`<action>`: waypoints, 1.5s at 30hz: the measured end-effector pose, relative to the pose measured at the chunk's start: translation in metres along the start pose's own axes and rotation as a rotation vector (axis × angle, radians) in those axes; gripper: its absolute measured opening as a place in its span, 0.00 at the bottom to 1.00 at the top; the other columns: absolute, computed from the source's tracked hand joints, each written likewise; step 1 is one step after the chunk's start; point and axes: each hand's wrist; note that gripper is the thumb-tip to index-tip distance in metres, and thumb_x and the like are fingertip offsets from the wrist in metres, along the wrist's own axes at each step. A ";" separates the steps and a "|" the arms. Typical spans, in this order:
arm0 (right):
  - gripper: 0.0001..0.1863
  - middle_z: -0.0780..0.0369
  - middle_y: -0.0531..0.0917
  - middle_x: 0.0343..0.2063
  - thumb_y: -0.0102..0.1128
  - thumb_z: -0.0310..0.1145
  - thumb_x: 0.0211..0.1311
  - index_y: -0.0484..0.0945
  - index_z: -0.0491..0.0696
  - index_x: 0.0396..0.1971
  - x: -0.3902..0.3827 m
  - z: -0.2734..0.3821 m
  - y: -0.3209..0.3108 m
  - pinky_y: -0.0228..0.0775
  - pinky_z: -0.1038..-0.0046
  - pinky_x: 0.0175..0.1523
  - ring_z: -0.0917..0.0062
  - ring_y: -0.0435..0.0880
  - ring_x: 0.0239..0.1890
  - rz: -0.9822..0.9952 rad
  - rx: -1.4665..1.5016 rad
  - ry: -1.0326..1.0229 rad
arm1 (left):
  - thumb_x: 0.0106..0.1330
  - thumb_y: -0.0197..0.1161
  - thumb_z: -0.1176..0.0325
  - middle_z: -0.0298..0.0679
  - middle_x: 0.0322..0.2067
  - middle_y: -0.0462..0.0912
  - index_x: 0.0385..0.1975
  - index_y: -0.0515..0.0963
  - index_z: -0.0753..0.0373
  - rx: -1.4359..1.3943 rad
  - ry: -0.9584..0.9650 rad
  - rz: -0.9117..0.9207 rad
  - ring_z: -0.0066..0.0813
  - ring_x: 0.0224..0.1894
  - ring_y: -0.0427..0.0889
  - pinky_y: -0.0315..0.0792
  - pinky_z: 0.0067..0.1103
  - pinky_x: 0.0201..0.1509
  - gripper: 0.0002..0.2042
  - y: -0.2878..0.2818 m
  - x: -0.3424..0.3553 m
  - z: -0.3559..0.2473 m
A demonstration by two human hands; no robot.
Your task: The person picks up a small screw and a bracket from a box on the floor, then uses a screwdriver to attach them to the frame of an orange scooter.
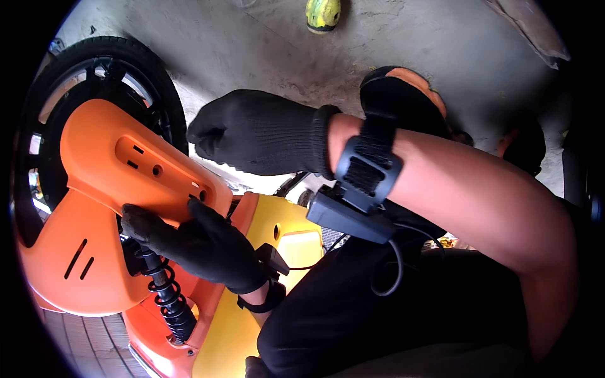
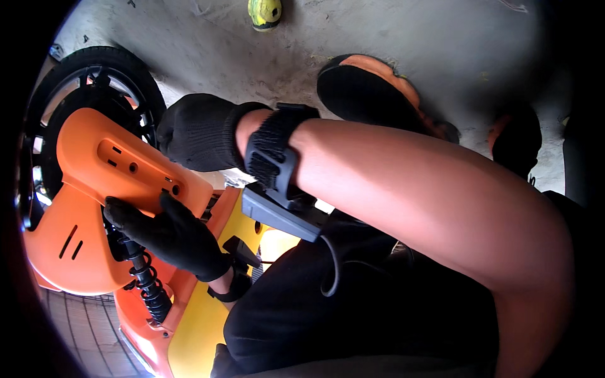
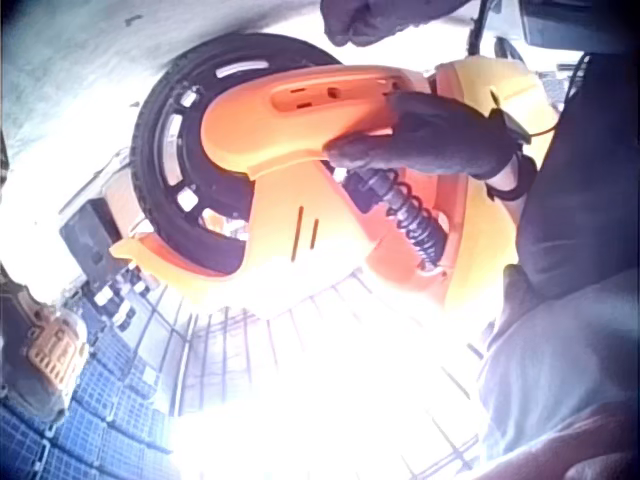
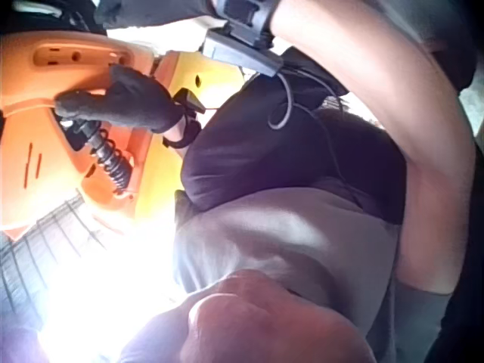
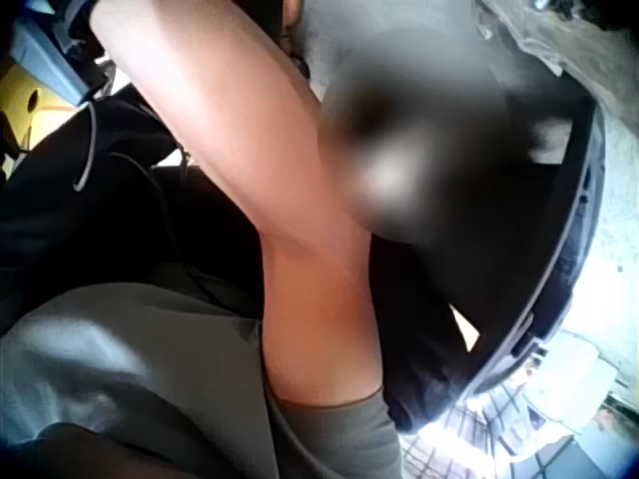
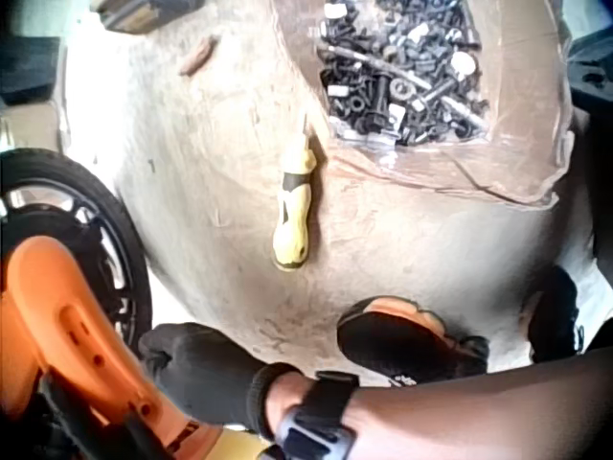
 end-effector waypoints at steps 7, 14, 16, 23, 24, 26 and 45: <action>0.10 0.50 0.85 0.33 0.56 0.29 0.61 0.83 0.40 0.37 0.029 0.011 0.017 0.76 0.63 0.46 0.59 0.85 0.40 0.020 0.011 -0.055 | 0.66 0.63 0.82 0.49 0.71 0.62 0.73 0.52 0.68 -0.019 -0.071 -0.018 0.43 0.73 0.62 0.58 0.34 0.76 0.36 0.001 -0.003 0.000; 0.08 0.52 0.85 0.30 0.60 0.29 0.56 0.85 0.41 0.30 0.030 -0.006 0.004 0.78 0.64 0.44 0.61 0.86 0.37 -0.057 -0.699 -0.516 | 0.69 0.62 0.76 0.50 0.73 0.57 0.73 0.50 0.71 -0.106 -0.037 0.014 0.44 0.75 0.56 0.52 0.35 0.78 0.36 0.006 0.001 0.001; 0.08 0.51 0.85 0.29 0.61 0.29 0.55 0.85 0.41 0.29 0.029 0.003 0.011 0.78 0.64 0.43 0.60 0.86 0.36 -0.041 -0.565 -0.496 | 0.69 0.59 0.80 0.50 0.73 0.57 0.73 0.50 0.70 -0.208 -0.058 -0.055 0.43 0.75 0.57 0.53 0.35 0.78 0.35 0.013 -0.002 0.004; 0.07 0.50 0.85 0.25 0.63 0.29 0.53 0.86 0.41 0.26 0.030 0.011 0.023 0.80 0.64 0.41 0.58 0.88 0.32 -0.014 -0.309 -0.477 | 0.66 0.66 0.75 0.46 0.73 0.59 0.74 0.51 0.66 0.016 -0.020 -0.011 0.38 0.75 0.59 0.51 0.30 0.78 0.39 0.004 -0.002 0.006; 0.07 0.51 0.84 0.26 0.63 0.29 0.52 0.85 0.40 0.24 0.032 0.009 0.022 0.79 0.65 0.42 0.60 0.86 0.34 0.016 -0.182 -0.362 | 0.65 0.66 0.75 0.46 0.73 0.59 0.74 0.51 0.66 0.010 -0.012 -0.010 0.38 0.75 0.59 0.51 0.30 0.78 0.39 0.004 0.000 0.003; 0.07 0.52 0.82 0.28 0.63 0.29 0.50 0.83 0.40 0.21 0.035 0.006 0.019 0.78 0.66 0.43 0.63 0.84 0.35 0.010 -0.265 -0.353 | 0.67 0.62 0.79 0.47 0.72 0.60 0.73 0.51 0.66 -0.002 -0.034 -0.015 0.42 0.75 0.59 0.53 0.33 0.77 0.37 -0.001 0.002 -0.004; 0.18 0.54 0.86 0.44 0.58 0.20 0.62 0.77 0.35 0.52 -0.025 -0.041 -0.050 0.79 0.76 0.50 0.73 0.87 0.44 0.158 0.022 0.451 | 0.67 0.63 0.77 0.49 0.69 0.66 0.71 0.59 0.67 -0.045 -0.141 -0.001 0.40 0.71 0.66 0.64 0.27 0.70 0.33 -0.013 0.009 -0.022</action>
Point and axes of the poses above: each hand's wrist, its own x-axis towards the middle knuckle, its own y-axis out of the palm, z = x × y
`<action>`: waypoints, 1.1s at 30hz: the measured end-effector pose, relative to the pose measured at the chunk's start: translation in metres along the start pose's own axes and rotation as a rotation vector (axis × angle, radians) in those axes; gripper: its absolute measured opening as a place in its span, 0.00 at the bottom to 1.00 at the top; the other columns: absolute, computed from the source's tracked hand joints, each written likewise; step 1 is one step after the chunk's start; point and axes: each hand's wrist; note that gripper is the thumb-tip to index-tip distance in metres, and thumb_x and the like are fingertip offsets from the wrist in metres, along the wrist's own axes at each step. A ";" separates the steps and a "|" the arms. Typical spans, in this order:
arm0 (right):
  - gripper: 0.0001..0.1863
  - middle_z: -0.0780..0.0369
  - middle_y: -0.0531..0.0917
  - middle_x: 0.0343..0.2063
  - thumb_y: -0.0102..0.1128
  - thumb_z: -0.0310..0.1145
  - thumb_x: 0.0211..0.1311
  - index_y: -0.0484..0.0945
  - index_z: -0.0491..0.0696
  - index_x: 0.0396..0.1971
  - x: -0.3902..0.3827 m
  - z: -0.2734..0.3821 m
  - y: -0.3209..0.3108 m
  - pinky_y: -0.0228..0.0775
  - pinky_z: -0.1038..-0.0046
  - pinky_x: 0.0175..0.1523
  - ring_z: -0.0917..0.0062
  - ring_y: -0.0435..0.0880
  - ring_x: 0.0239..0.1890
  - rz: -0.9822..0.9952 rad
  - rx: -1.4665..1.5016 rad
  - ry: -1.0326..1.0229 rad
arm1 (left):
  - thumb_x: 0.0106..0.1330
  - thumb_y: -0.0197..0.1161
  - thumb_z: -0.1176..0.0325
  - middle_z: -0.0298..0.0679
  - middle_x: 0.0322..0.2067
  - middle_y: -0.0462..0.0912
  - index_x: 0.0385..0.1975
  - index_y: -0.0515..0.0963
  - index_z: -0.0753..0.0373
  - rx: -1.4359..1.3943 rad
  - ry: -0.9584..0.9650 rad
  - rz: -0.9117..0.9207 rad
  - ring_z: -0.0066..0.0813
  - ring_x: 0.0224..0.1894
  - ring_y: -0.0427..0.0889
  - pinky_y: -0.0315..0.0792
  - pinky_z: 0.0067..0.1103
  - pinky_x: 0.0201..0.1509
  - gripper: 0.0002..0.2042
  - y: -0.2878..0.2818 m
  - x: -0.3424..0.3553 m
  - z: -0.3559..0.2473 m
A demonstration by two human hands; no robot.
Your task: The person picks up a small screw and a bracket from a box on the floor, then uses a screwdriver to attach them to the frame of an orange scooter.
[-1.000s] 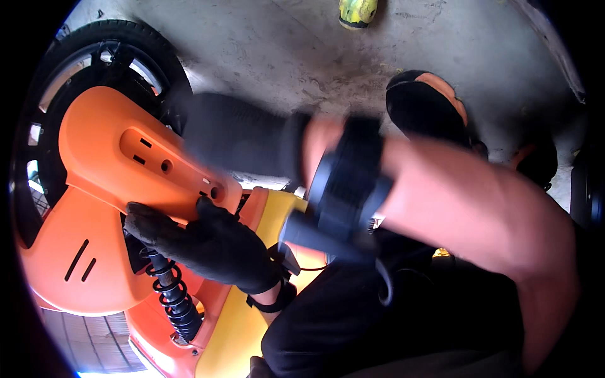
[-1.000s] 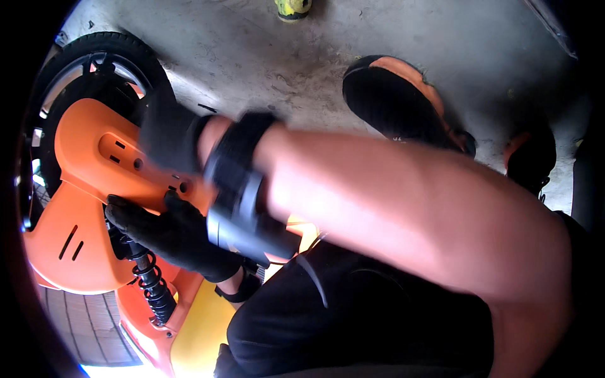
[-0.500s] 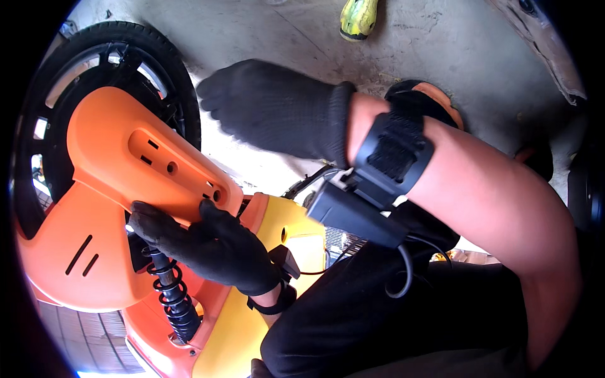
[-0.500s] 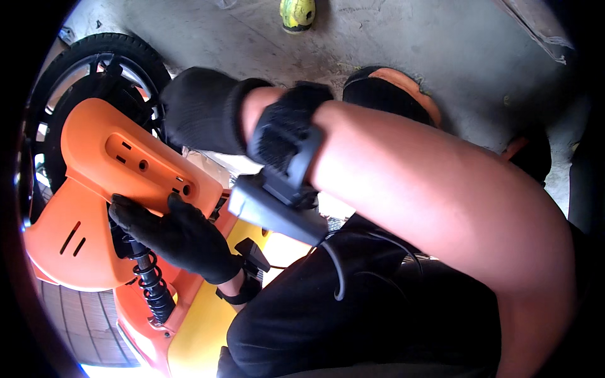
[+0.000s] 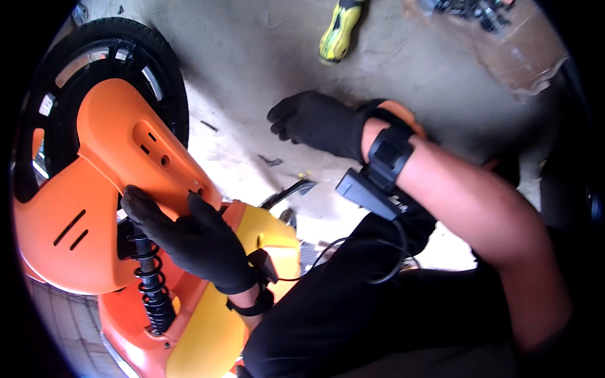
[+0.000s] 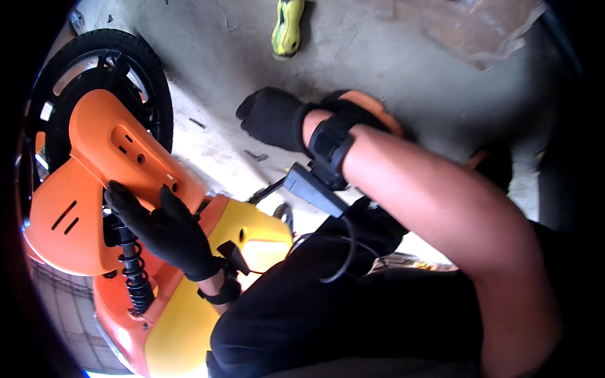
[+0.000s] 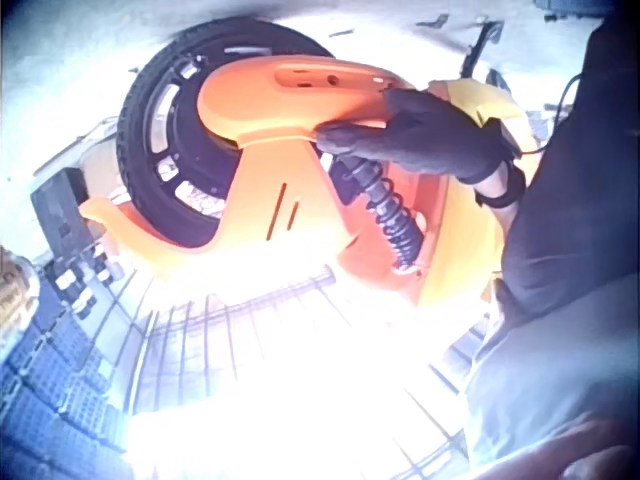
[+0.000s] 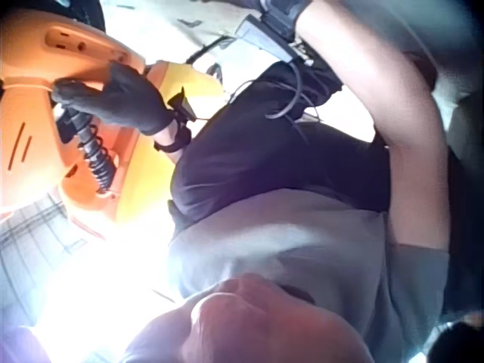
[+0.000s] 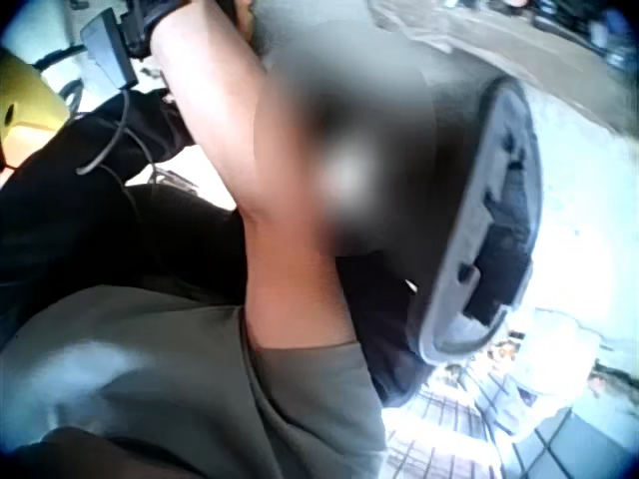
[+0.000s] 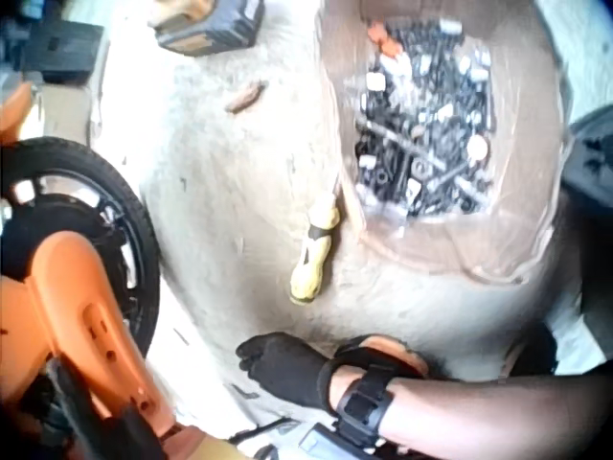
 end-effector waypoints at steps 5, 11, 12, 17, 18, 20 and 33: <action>0.14 0.49 0.86 0.39 0.59 0.22 0.58 0.82 0.36 0.45 -0.001 0.004 0.024 0.79 0.70 0.47 0.67 0.88 0.40 -0.061 -0.240 -0.158 | 0.67 0.64 0.78 0.42 0.70 0.67 0.73 0.59 0.63 -0.186 -0.150 0.031 0.31 0.56 0.81 0.75 0.20 0.47 0.34 -0.005 -0.005 0.005; 0.14 0.48 0.85 0.38 0.56 0.29 0.54 0.84 0.42 0.39 -0.005 0.072 0.024 0.74 0.60 0.55 0.55 0.84 0.45 -0.101 -0.719 -0.252 | 0.63 0.62 0.81 0.45 0.71 0.64 0.74 0.55 0.63 -0.395 -0.333 0.063 0.27 0.29 0.77 0.72 0.21 0.39 0.37 -0.011 0.004 -0.015; 0.14 0.48 0.85 0.38 0.55 0.29 0.54 0.84 0.42 0.38 -0.011 0.090 0.023 0.74 0.59 0.55 0.54 0.84 0.45 -0.057 -0.812 -0.225 | 0.63 0.61 0.81 0.46 0.72 0.64 0.74 0.54 0.64 -0.430 -0.381 0.092 0.30 0.34 0.82 0.74 0.22 0.44 0.38 -0.017 0.003 -0.020; 0.09 0.55 0.86 0.29 0.57 0.32 0.51 0.86 0.47 0.23 -0.024 0.162 -0.019 0.79 0.62 0.42 0.59 0.86 0.36 0.102 -1.686 -0.677 | 0.64 0.60 0.80 0.53 0.72 0.59 0.73 0.52 0.70 -0.581 -0.157 -0.083 0.45 0.77 0.54 0.49 0.31 0.76 0.36 0.005 -0.001 -0.013; 0.07 0.57 0.86 0.28 0.59 0.31 0.49 0.86 0.48 0.21 -0.023 0.169 -0.043 0.80 0.62 0.40 0.61 0.86 0.35 0.074 -1.719 -0.710 | 0.64 0.60 0.80 0.53 0.72 0.59 0.73 0.52 0.70 -0.587 -0.148 -0.098 0.45 0.76 0.56 0.51 0.31 0.76 0.36 0.007 0.001 -0.016; 0.05 0.59 0.84 0.25 0.62 0.30 0.47 0.85 0.46 0.21 -0.048 0.223 -0.063 0.78 0.63 0.43 0.61 0.85 0.36 0.292 -1.973 -0.920 | 0.65 0.60 0.79 0.55 0.72 0.59 0.73 0.52 0.71 -0.552 -0.138 -0.133 0.46 0.75 0.57 0.52 0.32 0.76 0.36 -0.007 -0.005 -0.002; 0.14 0.60 0.84 0.24 0.58 0.39 0.64 0.82 0.43 0.29 -0.185 0.296 -0.133 0.76 0.71 0.33 0.78 0.81 0.23 -0.525 -1.378 0.289 | 0.64 0.58 0.80 0.57 0.70 0.61 0.72 0.54 0.72 -0.720 -0.169 -0.241 0.48 0.73 0.61 0.57 0.32 0.74 0.35 0.019 -0.007 -0.014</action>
Point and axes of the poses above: each hand's wrist, its own x-axis towards the middle knuckle, its own y-axis out of the palm, z = x × y
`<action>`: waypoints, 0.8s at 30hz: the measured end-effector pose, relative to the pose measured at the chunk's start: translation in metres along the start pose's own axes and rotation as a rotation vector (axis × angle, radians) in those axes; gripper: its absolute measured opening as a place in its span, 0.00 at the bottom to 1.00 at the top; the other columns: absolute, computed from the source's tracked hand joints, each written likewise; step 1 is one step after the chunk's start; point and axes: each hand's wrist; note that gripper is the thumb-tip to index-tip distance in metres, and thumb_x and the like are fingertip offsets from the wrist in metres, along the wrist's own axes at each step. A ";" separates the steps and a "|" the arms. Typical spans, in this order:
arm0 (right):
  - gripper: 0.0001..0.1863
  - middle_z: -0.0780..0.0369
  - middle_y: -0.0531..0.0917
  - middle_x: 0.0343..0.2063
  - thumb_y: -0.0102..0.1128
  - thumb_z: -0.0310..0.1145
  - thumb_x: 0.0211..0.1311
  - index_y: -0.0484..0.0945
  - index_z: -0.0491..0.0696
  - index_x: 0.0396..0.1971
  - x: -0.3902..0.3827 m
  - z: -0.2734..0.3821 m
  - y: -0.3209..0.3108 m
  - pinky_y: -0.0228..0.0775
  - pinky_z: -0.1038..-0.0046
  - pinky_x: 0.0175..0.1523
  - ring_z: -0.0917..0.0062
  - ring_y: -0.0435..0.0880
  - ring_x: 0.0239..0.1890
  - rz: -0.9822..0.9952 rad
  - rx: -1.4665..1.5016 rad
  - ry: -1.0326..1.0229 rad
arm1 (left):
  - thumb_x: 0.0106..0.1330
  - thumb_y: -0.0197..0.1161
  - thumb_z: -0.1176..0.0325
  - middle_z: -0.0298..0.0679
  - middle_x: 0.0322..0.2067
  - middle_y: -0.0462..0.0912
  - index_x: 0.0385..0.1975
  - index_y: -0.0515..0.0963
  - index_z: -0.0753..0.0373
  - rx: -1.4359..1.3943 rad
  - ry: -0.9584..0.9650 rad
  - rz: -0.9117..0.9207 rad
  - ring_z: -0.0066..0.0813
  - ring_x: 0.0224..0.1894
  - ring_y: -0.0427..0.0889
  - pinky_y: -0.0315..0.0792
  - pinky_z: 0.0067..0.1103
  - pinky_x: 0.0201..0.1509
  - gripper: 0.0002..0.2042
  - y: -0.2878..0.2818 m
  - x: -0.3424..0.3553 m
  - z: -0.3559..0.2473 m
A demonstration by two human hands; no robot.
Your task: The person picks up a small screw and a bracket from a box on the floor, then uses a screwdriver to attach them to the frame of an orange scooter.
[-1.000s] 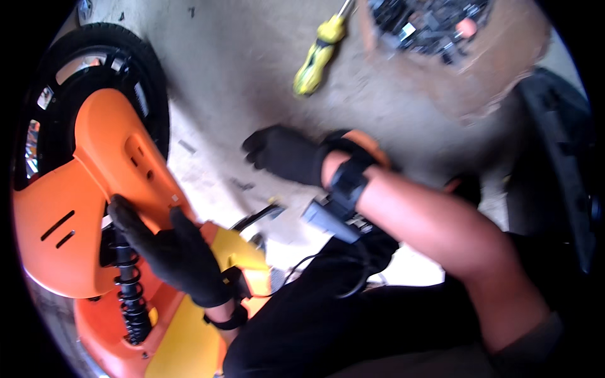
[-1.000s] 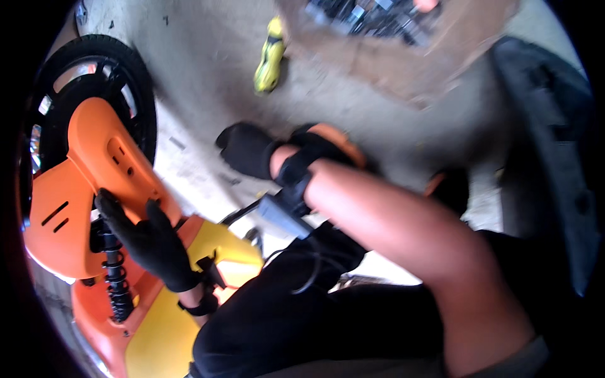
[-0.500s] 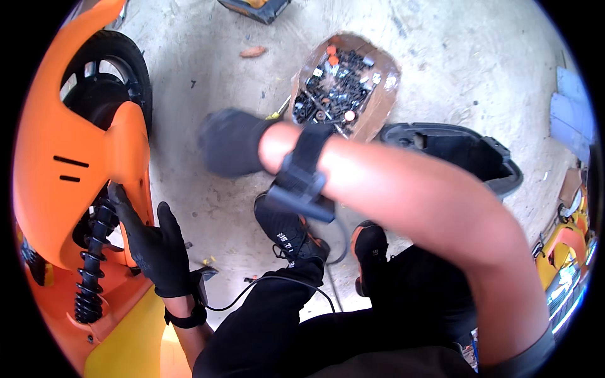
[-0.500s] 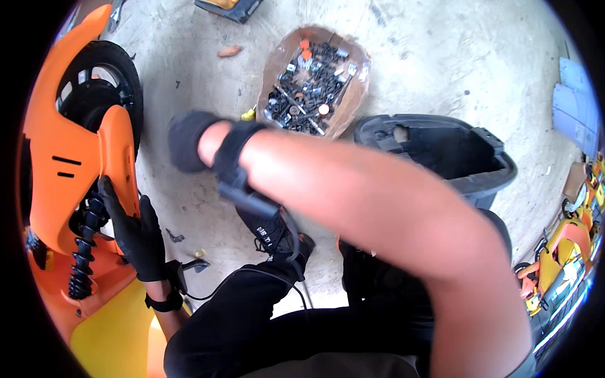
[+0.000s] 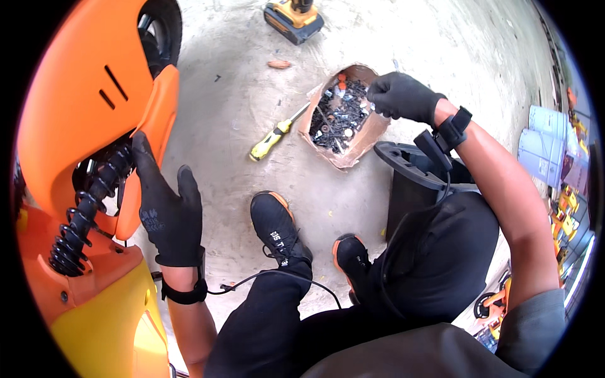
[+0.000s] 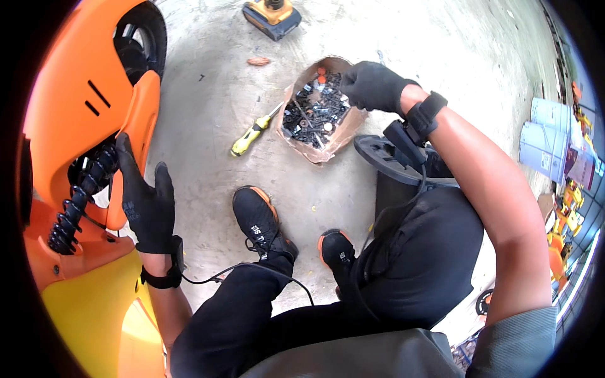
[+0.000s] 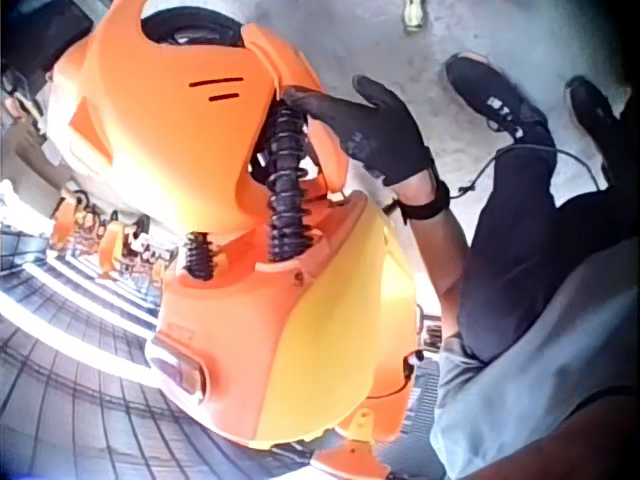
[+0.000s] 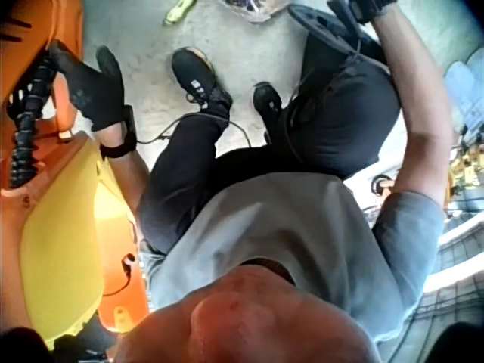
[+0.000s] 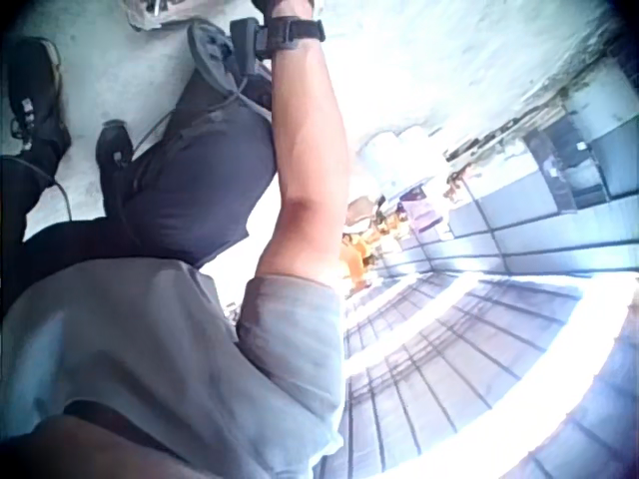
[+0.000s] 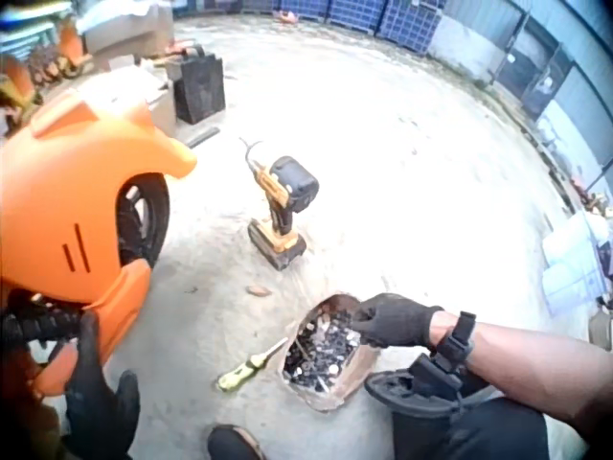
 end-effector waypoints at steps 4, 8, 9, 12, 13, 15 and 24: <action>0.12 0.51 0.84 0.31 0.55 0.38 0.62 0.83 0.45 0.31 0.020 0.006 0.025 0.74 0.59 0.45 0.54 0.82 0.36 0.051 -0.334 -0.241 | 0.64 0.54 0.84 0.55 0.70 0.63 0.72 0.54 0.70 0.011 -0.028 -0.055 0.47 0.72 0.63 0.59 0.32 0.73 0.33 -0.012 0.003 -0.002; 0.12 0.51 0.84 0.31 0.54 0.37 0.62 0.83 0.46 0.30 0.036 -0.004 0.051 0.74 0.58 0.45 0.55 0.83 0.37 0.020 -0.410 -0.324 | 0.64 0.52 0.86 0.54 0.70 0.63 0.72 0.54 0.70 -0.044 -0.081 -0.078 0.46 0.73 0.63 0.59 0.31 0.73 0.34 -0.012 0.001 0.000; 0.12 0.51 0.84 0.31 0.54 0.37 0.62 0.83 0.46 0.30 0.036 -0.014 0.048 0.73 0.58 0.45 0.55 0.83 0.37 0.022 -0.390 -0.306 | 0.64 0.52 0.86 0.54 0.70 0.63 0.72 0.54 0.70 -0.053 -0.072 -0.076 0.46 0.73 0.63 0.59 0.31 0.73 0.34 -0.002 0.001 -0.001; 0.13 0.51 0.84 0.32 0.55 0.38 0.64 0.82 0.45 0.30 0.035 -0.025 0.046 0.73 0.59 0.45 0.55 0.83 0.38 0.020 -0.302 -0.280 | 0.63 0.52 0.87 0.53 0.70 0.62 0.72 0.54 0.69 -0.049 -0.069 -0.080 0.45 0.73 0.62 0.59 0.31 0.74 0.34 0.004 -0.001 -0.001; 0.13 0.51 0.84 0.32 0.55 0.39 0.65 0.81 0.44 0.31 0.035 -0.027 0.048 0.73 0.59 0.46 0.55 0.83 0.38 0.015 -0.288 -0.273 | 0.63 0.51 0.87 0.53 0.71 0.62 0.72 0.54 0.69 -0.047 -0.070 -0.082 0.45 0.73 0.62 0.58 0.31 0.74 0.34 0.003 -0.001 0.000; 0.13 0.50 0.84 0.33 0.55 0.39 0.65 0.81 0.44 0.32 0.037 -0.029 0.047 0.73 0.58 0.46 0.54 0.82 0.39 -0.015 -0.285 -0.271 | 0.63 0.51 0.87 0.53 0.71 0.62 0.73 0.53 0.69 -0.052 -0.075 -0.088 0.45 0.73 0.62 0.58 0.31 0.74 0.34 0.001 -0.001 -0.001; 0.12 0.51 0.85 0.35 0.56 0.38 0.63 0.82 0.45 0.36 0.056 -0.016 0.057 0.73 0.58 0.47 0.54 0.83 0.40 -0.049 -0.294 -0.323 | 0.62 0.50 0.89 0.50 0.71 0.63 0.73 0.54 0.66 0.054 -0.072 -0.106 0.43 0.73 0.63 0.58 0.29 0.74 0.36 -0.017 -0.004 0.005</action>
Point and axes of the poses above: each hand's wrist, its own x-axis towards the middle knuckle, its own y-axis out of the palm, z = x × y
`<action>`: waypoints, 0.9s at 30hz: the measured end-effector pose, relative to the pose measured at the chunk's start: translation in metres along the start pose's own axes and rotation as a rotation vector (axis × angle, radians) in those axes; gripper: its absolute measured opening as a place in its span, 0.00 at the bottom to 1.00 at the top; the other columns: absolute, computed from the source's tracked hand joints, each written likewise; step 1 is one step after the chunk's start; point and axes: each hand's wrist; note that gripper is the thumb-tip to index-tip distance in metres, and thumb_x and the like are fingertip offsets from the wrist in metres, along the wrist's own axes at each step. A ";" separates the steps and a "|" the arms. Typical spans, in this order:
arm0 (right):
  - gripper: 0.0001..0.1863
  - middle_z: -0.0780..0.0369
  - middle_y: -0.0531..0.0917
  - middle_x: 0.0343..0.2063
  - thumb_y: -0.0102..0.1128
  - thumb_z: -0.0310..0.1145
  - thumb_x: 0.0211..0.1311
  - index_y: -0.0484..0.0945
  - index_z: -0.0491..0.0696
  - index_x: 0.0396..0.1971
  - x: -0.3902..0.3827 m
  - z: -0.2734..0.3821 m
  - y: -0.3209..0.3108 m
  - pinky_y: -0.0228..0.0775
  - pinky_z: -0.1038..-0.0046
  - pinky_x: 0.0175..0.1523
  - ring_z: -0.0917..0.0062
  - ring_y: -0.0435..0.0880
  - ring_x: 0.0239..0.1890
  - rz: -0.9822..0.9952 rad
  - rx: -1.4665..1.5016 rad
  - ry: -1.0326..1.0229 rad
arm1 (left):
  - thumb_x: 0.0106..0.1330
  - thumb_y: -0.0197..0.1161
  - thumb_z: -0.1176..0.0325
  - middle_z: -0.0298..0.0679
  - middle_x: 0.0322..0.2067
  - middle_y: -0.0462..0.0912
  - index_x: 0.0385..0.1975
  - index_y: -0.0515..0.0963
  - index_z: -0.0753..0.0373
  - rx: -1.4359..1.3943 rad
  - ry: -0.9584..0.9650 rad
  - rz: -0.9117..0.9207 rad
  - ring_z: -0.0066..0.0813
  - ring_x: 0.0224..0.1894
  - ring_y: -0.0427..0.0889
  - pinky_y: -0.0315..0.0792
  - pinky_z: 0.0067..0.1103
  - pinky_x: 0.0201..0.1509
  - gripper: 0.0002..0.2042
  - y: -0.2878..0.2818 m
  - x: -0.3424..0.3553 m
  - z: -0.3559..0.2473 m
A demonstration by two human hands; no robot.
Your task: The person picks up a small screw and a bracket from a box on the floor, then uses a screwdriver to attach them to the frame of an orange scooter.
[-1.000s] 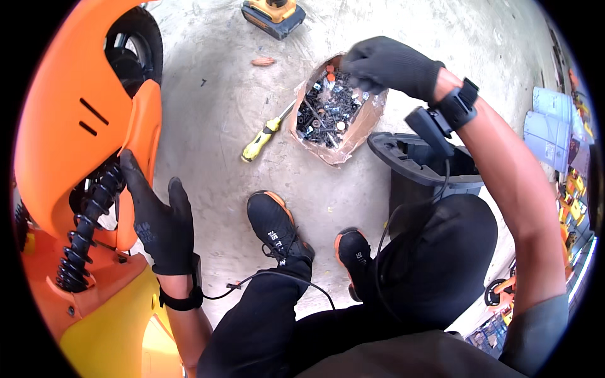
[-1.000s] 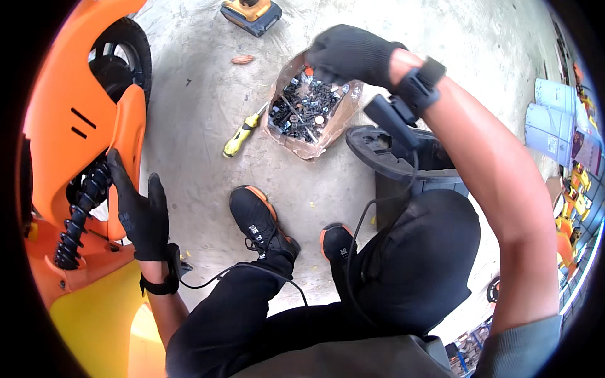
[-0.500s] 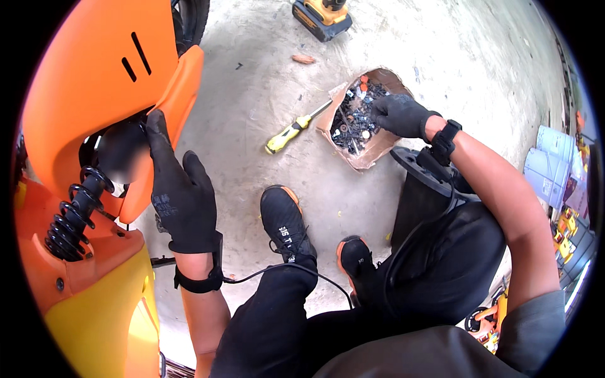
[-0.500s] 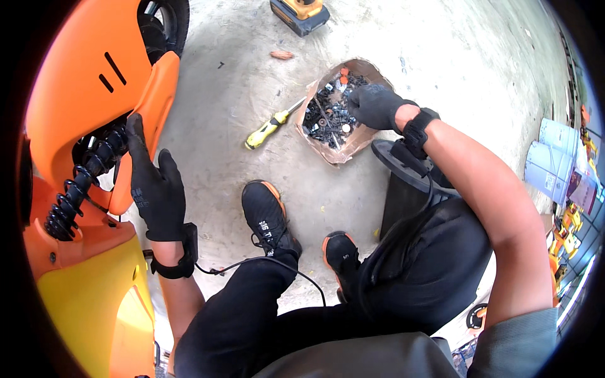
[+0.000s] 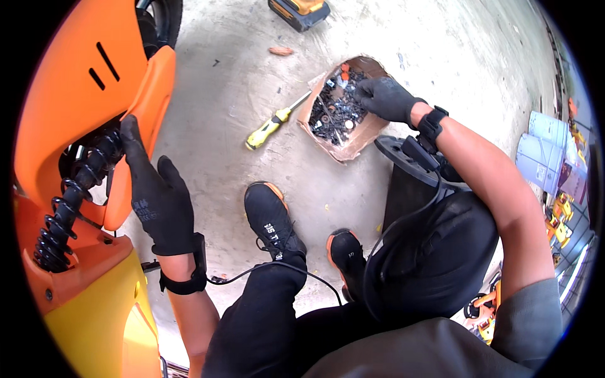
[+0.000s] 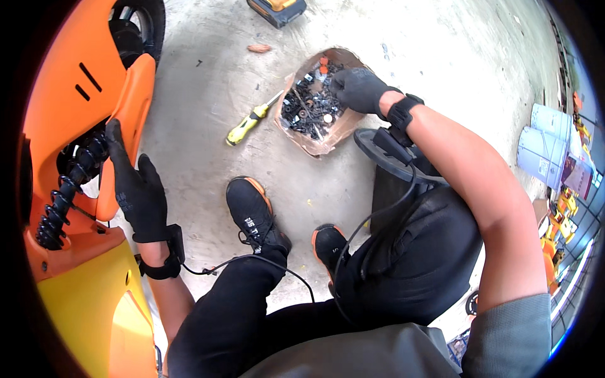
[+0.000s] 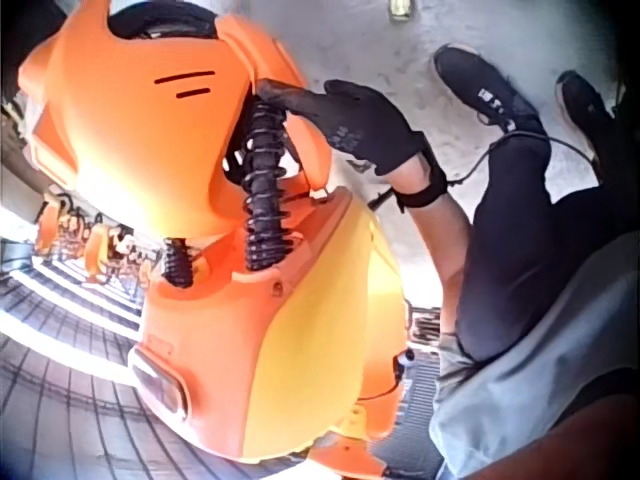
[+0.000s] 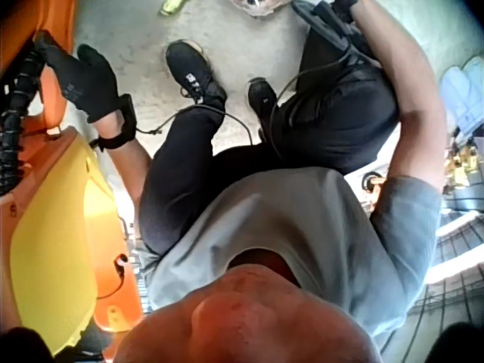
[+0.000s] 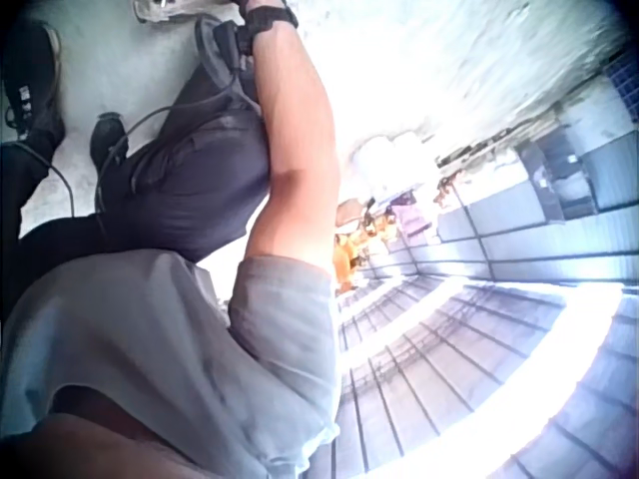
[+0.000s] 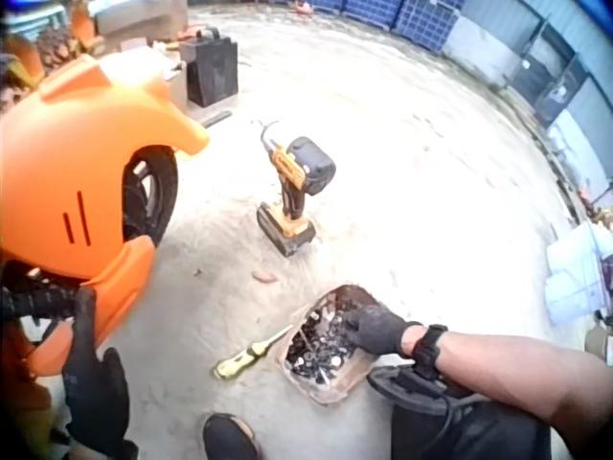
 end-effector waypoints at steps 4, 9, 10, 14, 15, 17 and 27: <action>0.11 0.52 0.84 0.32 0.57 0.38 0.65 0.80 0.45 0.36 -0.023 -0.034 -0.003 0.73 0.61 0.44 0.56 0.82 0.36 -0.055 -0.042 0.052 | 0.62 0.51 0.89 0.49 0.71 0.62 0.73 0.54 0.66 -0.106 0.044 0.015 0.42 0.74 0.61 0.56 0.29 0.74 0.36 0.039 -0.002 -0.009; 0.10 0.53 0.85 0.34 0.58 0.36 0.62 0.81 0.46 0.37 -0.009 -0.014 0.000 0.74 0.62 0.46 0.58 0.83 0.38 -0.039 -0.084 0.023 | 0.63 0.52 0.88 0.49 0.72 0.61 0.73 0.54 0.66 -0.036 0.064 0.001 0.41 0.74 0.60 0.55 0.30 0.75 0.36 0.020 0.000 -0.003; 0.10 0.53 0.85 0.34 0.58 0.37 0.63 0.82 0.46 0.37 -0.009 -0.013 0.001 0.74 0.61 0.47 0.57 0.83 0.39 -0.035 -0.080 0.027 | 0.62 0.52 0.88 0.49 0.72 0.61 0.73 0.54 0.66 -0.039 0.061 0.006 0.42 0.74 0.60 0.55 0.30 0.75 0.36 0.020 -0.001 -0.003; 0.10 0.54 0.86 0.36 0.56 0.36 0.61 0.84 0.49 0.36 -0.010 -0.019 0.003 0.74 0.60 0.48 0.57 0.84 0.41 -0.019 -0.082 0.049 | 0.62 0.52 0.88 0.49 0.72 0.61 0.73 0.54 0.64 -0.039 0.071 0.012 0.43 0.74 0.61 0.56 0.30 0.74 0.36 0.024 0.000 -0.004; 0.10 0.54 0.86 0.36 0.56 0.35 0.59 0.84 0.49 0.36 -0.010 -0.021 0.003 0.74 0.60 0.48 0.57 0.84 0.41 -0.010 -0.081 0.051 | 0.62 0.53 0.88 0.49 0.72 0.61 0.73 0.54 0.64 -0.034 0.078 0.012 0.43 0.74 0.61 0.56 0.30 0.74 0.36 0.024 0.000 -0.004; 0.11 0.54 0.86 0.37 0.56 0.34 0.57 0.84 0.49 0.36 -0.010 -0.019 0.000 0.75 0.60 0.48 0.57 0.84 0.42 0.040 -0.096 0.074 | 0.62 0.52 0.88 0.49 0.72 0.61 0.73 0.54 0.64 -0.024 0.085 0.007 0.43 0.74 0.61 0.57 0.29 0.74 0.36 0.023 0.001 -0.004; 0.13 0.51 0.84 0.37 0.53 0.40 0.62 0.82 0.46 0.34 -0.018 -0.022 0.006 0.73 0.55 0.49 0.53 0.82 0.43 0.329 -0.295 0.032 | 0.61 0.52 0.88 0.47 0.73 0.59 0.74 0.54 0.63 -0.025 0.084 0.023 0.41 0.75 0.59 0.56 0.26 0.73 0.37 0.036 -0.003 -0.004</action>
Point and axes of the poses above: each hand's wrist, its own x-axis towards the middle knuckle, its own y-axis out of the palm, z = x × y
